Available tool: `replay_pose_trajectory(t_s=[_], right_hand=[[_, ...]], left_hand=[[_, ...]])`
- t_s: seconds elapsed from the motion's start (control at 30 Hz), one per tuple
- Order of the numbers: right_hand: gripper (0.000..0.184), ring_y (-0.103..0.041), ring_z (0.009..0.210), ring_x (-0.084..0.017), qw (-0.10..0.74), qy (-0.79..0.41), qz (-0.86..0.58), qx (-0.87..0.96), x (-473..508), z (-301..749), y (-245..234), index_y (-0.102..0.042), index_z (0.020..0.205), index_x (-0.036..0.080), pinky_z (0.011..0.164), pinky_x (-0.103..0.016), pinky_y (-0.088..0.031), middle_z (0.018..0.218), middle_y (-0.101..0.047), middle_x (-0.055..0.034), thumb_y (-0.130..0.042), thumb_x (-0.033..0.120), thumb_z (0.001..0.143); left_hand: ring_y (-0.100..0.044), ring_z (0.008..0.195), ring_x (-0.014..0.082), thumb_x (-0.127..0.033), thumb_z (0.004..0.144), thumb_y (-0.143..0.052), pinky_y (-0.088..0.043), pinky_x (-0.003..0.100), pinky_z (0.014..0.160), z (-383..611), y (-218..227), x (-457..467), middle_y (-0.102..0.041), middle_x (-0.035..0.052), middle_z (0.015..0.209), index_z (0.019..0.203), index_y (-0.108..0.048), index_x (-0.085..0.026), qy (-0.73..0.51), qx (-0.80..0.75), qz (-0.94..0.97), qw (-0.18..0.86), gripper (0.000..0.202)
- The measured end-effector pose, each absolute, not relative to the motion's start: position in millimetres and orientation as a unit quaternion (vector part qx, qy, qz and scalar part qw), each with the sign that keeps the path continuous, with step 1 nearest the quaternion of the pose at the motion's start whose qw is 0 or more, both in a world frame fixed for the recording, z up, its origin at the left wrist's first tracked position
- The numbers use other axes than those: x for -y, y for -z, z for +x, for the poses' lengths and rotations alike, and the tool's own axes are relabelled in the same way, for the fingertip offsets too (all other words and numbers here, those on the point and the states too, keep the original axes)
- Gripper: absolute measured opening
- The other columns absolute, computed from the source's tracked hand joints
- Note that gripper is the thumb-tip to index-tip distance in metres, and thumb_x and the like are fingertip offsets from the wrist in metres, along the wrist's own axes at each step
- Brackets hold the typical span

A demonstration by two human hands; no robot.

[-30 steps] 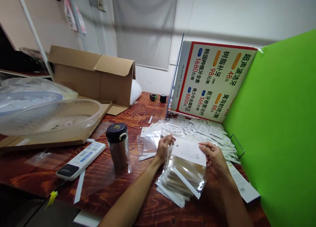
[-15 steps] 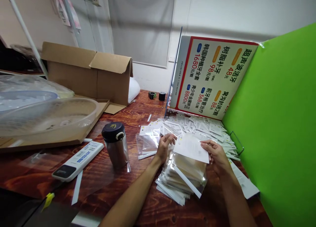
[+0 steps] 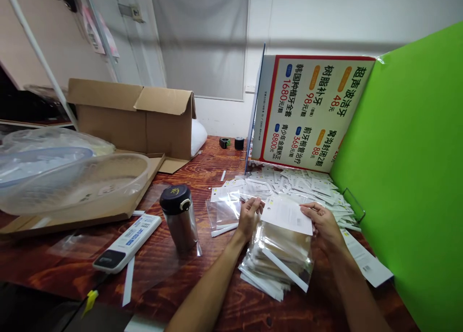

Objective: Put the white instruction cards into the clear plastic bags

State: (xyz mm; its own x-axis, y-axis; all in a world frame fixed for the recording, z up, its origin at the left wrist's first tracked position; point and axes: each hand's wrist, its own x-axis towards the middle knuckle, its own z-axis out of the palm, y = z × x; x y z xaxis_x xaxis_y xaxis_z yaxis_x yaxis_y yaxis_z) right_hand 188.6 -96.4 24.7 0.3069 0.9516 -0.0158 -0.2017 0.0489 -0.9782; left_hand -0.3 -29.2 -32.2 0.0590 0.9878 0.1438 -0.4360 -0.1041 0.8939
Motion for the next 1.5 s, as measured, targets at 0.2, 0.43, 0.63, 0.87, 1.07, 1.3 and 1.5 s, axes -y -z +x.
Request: replay_pose_trajectory(t_s=[0.2, 0.43, 0.63, 0.87, 1.07, 1.3, 1.5], right_hand=[[0.039, -0.035, 0.036, -0.005, 0.628, -0.46, -0.518, 0.355, 93.4, 189.0, -20.9, -0.067, 0.074, 0.015, 0.034, -0.019, -0.022, 0.047, -0.051, 0.0055, -0.087, 0.038, 0.05], [0.04, -0.042, 0.04, -0.007, 0.685, -0.413, -0.497, 0.336, 89.4, 183.8, -15.8, -0.065, 0.076, 0.017, 0.036, -0.019, -0.029, 0.055, -0.058, 0.0035, -0.087, 0.038, 0.05], [0.036, -0.035, 0.036, -0.006, 0.694, -0.4, -0.493, 0.339, 90.3, 180.9, -16.2, -0.065, 0.075, 0.017, 0.034, -0.02, -0.025, 0.046, -0.05, 0.0069, -0.085, 0.038, 0.053], [0.032, -0.051, 0.051, -0.01, 0.643, -0.494, -0.482, 0.331, 91.9, 184.0, -22.1, -0.069, 0.069, 0.014, 0.045, -0.021, -0.037, 0.06, -0.062, 0.0008, -0.087, 0.029, 0.047], [0.032, -0.052, 0.051, -0.012, 0.66, -0.475, -0.485, 0.321, 90.0, 181.5, -19.2, -0.069, 0.069, 0.016, 0.047, -0.022, -0.039, 0.06, -0.063, 0.0007, -0.087, 0.032, 0.047], [0.033, -0.055, 0.052, -0.012, 0.694, -0.448, -0.484, 0.289, 86.6, 180.3, -7.8, -0.068, 0.072, 0.018, 0.046, -0.022, -0.042, 0.063, -0.066, 0.0001, -0.086, 0.034, 0.051], [0.03, -0.057, 0.058, -0.014, 0.682, -0.463, -0.479, 0.301, 90.8, 178.7, -15.7, -0.071, 0.071, 0.017, 0.052, -0.024, -0.046, 0.066, -0.067, -0.0004, -0.086, 0.03, 0.049]], left_hand=[[-0.042, 0.058, 0.0096, -0.052, 0.078, -0.065, -0.036, 0.022, 0.057, -1.5, 32.6, 30.4, -0.048, -0.0014, 0.064, 0.064, -0.055, -0.017, -0.607, -0.28, 0.453, 0.59, 0.039], [-0.037, 0.049, 0.0074, -0.057, 0.072, -0.07, -0.03, 0.021, 0.048, 1.1, 31.5, 34.6, -0.045, -0.0036, 0.057, 0.063, -0.053, -0.017, -0.567, -0.293, 0.474, 0.606, 0.045], [-0.043, 0.055, 0.0098, -0.057, 0.074, -0.067, -0.036, 0.023, 0.054, 1.1, 32.5, 30.1, -0.05, -0.0019, 0.061, 0.064, -0.055, -0.017, -0.603, -0.291, 0.443, 0.596, 0.042], [-0.044, 0.06, 0.0115, -0.051, 0.081, -0.06, -0.038, 0.025, 0.064, -4.4, 29.4, 28.2, -0.055, 0.0005, 0.066, 0.063, -0.058, -0.017, -0.625, -0.309, 0.471, 0.54, 0.039], [-0.041, 0.057, 0.0109, -0.051, 0.077, -0.065, -0.037, 0.024, 0.06, -5.0, 28.2, 32.7, -0.047, -0.002, 0.06, 0.057, -0.049, -0.018, -0.601, -0.31, 0.487, 0.552, 0.042], [-0.045, 0.053, 0.0119, -0.055, 0.075, -0.068, -0.036, 0.024, 0.052, -3.7, 32.0, 34.8, -0.048, -0.0019, 0.056, 0.07, -0.06, -0.019, -0.557, -0.321, 0.467, 0.607, 0.037], [-0.045, 0.058, 0.011, -0.053, 0.077, -0.064, -0.039, 0.025, 0.061, -3.7, 30.5, 29.8, -0.053, -0.0008, 0.062, 0.061, -0.056, -0.018, -0.612, -0.305, 0.457, 0.569, 0.04]])
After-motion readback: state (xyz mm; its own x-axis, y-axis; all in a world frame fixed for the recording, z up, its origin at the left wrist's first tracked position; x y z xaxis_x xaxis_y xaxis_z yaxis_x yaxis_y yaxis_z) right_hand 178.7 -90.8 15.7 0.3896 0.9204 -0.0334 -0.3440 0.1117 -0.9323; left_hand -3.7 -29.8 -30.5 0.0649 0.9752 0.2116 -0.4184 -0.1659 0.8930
